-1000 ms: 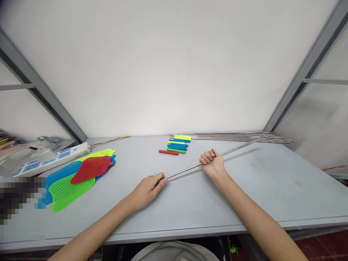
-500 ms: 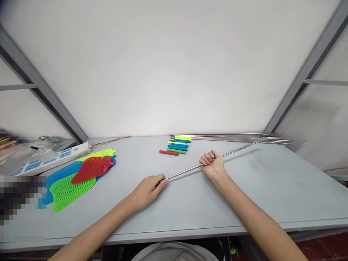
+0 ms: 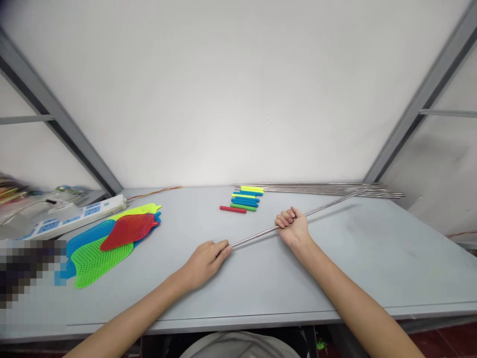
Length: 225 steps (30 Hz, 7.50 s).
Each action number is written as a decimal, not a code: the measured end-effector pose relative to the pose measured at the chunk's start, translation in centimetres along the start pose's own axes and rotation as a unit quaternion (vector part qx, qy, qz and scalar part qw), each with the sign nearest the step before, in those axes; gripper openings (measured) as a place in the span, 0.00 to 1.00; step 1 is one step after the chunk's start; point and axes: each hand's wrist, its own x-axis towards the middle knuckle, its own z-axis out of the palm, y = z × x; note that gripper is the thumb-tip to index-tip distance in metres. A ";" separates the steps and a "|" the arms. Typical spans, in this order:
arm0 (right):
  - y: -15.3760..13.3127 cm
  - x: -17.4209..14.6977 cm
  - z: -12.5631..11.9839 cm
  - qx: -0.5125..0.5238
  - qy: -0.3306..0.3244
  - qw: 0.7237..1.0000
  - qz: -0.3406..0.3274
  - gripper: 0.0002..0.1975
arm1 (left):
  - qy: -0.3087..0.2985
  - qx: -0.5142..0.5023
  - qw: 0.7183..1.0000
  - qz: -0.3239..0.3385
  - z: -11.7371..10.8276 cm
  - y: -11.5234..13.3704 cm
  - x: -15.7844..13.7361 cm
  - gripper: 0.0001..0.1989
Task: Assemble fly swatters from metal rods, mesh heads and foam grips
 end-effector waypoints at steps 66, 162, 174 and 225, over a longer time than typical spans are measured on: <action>1.1 -0.1 -0.1 -0.040 -0.009 0.999 -0.022 0.14 | 0.025 -0.010 0.999 0.023 1.5 1.7 4.0 0.21; -1.2 0.9 -0.5 -0.054 0.062 0.996 -0.031 0.12 | 0.040 -0.106 0.994 -0.006 0.4 1.0 3.2 0.21; 0.2 0.1 -0.4 -0.033 0.054 0.997 -0.051 0.12 | 0.013 -0.033 0.999 0.009 0.8 1.1 2.7 0.22; 2.3 -2.0 0.8 -0.036 -0.008 0.995 -0.092 0.13 | -0.014 -0.119 0.992 0.043 0.4 1.8 2.5 0.18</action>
